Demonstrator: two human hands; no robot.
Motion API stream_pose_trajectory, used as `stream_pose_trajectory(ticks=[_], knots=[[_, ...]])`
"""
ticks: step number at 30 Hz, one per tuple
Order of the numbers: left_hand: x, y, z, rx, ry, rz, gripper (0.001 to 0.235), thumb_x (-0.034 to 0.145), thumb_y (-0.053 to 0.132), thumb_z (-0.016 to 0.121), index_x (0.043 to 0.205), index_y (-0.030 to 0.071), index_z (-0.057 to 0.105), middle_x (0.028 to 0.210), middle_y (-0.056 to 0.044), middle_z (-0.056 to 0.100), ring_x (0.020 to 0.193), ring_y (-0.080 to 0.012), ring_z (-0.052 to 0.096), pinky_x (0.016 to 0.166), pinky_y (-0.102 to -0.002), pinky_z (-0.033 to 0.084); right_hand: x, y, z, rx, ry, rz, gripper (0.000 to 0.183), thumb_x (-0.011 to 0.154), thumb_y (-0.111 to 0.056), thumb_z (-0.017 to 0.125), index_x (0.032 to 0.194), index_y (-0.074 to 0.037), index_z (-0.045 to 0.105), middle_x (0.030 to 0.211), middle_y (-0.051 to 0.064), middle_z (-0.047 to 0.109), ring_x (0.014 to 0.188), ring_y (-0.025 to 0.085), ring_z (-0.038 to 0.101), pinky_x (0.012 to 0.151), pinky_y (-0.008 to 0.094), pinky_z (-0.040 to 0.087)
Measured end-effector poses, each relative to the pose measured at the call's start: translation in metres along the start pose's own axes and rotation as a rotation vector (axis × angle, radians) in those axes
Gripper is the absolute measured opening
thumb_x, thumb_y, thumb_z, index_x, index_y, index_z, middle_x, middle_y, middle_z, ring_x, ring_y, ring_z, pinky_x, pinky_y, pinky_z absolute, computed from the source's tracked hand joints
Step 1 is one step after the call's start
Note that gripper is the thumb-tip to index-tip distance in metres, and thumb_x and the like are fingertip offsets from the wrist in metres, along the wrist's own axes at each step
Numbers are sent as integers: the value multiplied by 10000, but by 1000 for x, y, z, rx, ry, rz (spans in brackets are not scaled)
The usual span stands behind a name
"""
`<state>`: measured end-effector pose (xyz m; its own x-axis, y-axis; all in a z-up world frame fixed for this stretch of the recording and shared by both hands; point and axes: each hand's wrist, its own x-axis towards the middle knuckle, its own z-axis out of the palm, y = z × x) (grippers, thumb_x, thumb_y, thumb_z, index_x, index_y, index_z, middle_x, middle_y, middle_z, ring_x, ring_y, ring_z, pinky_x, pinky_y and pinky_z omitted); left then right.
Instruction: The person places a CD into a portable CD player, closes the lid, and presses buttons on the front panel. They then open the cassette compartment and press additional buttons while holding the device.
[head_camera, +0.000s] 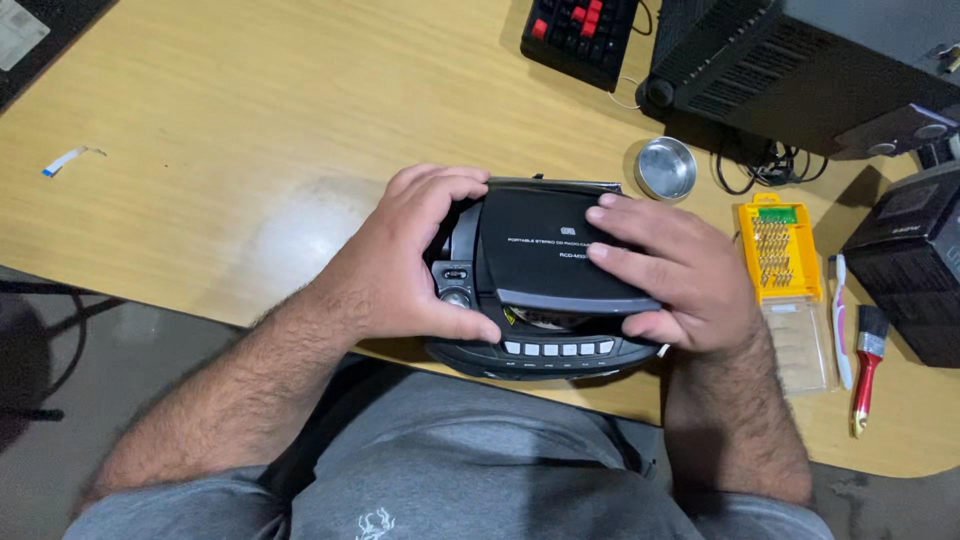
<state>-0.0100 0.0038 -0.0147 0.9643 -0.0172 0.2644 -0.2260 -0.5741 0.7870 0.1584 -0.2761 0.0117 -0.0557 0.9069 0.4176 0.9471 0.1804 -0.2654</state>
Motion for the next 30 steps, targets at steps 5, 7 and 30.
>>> stream_pose_trajectory(ticks=[5,7,30], knots=[[5,-5,-6,4,-43,53,1147,555,724,799,1430,52,486,1483,-170,521,1403,-356,422,1159,-553,346,11,-9,0,-64,-52,4,535,982,-427,521,1357,-50,581,1407,251,616,1337,483,613,1108,580,528],[9,-6,-10,-28,-78,53,1129,571,720,779,1436,60,478,1497,-171,506,1421,-356,403,1172,-563,328,15,-13,-1,-72,-51,14,371,1060,-242,427,1314,-65,632,1388,232,631,1316,470,629,1083,576,541],[32,24,-21,156,97,74,304,845,44,677,1148,26,666,1128,-120,685,1074,-309,624,924,-427,497,6,-21,4,-140,88,79,760,822,-701,703,1302,-114,647,1406,230,589,1378,485,538,1200,680,388]])
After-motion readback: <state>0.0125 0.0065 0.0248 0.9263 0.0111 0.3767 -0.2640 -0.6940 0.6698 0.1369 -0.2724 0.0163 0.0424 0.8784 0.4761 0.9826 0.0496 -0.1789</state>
